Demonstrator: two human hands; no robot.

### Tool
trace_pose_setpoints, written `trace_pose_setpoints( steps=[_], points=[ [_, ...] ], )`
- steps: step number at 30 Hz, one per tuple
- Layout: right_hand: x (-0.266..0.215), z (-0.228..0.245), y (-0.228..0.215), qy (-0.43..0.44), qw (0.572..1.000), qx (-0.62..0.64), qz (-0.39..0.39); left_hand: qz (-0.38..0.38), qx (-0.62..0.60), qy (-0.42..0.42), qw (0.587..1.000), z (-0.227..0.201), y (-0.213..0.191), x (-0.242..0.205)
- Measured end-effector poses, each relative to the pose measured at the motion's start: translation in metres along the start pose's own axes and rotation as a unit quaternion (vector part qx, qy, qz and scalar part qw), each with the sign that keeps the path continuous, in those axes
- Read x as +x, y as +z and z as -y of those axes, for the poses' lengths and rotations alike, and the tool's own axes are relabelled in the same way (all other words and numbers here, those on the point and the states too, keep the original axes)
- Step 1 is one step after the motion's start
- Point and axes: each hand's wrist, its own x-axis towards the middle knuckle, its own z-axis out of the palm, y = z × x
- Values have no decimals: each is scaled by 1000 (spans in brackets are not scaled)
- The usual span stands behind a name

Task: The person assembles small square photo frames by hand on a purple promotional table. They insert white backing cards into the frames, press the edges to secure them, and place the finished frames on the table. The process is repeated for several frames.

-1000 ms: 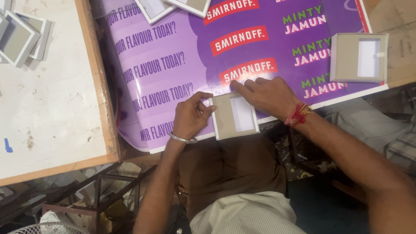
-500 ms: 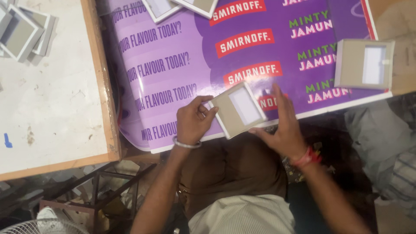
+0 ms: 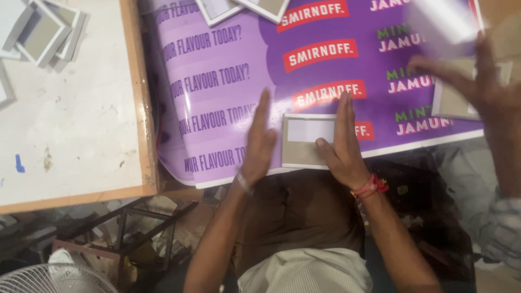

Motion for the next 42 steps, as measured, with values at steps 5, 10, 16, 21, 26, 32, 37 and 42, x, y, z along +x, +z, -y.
trace_pose_setpoints(
  steps=[5,10,16,21,26,32,37,42],
  points=[
    [20,-16,17,-13,997,-24,70,151,398,11,905,0,44,33],
    [15,-21,14,-71,995,-33,61,238,486,35,840,-16,51,39],
    [24,-11,6,-109,986,-4,122,201,404,105,886,-4,53,31],
    [36,8,9,-97,965,235,66,-31,-52,64,996,7,45,36],
    [21,-3,-13,-54,988,131,-61,-239,-55,-71,967,-1,6,22],
    [5,-6,-9,-73,941,-291,155,111,456,45,882,-24,7,-39],
    [9,-1,-12,-115,915,-342,179,146,453,54,878,-30,16,-38],
    [10,7,-6,-191,943,-208,177,223,349,131,901,-35,20,-56]
  ],
)
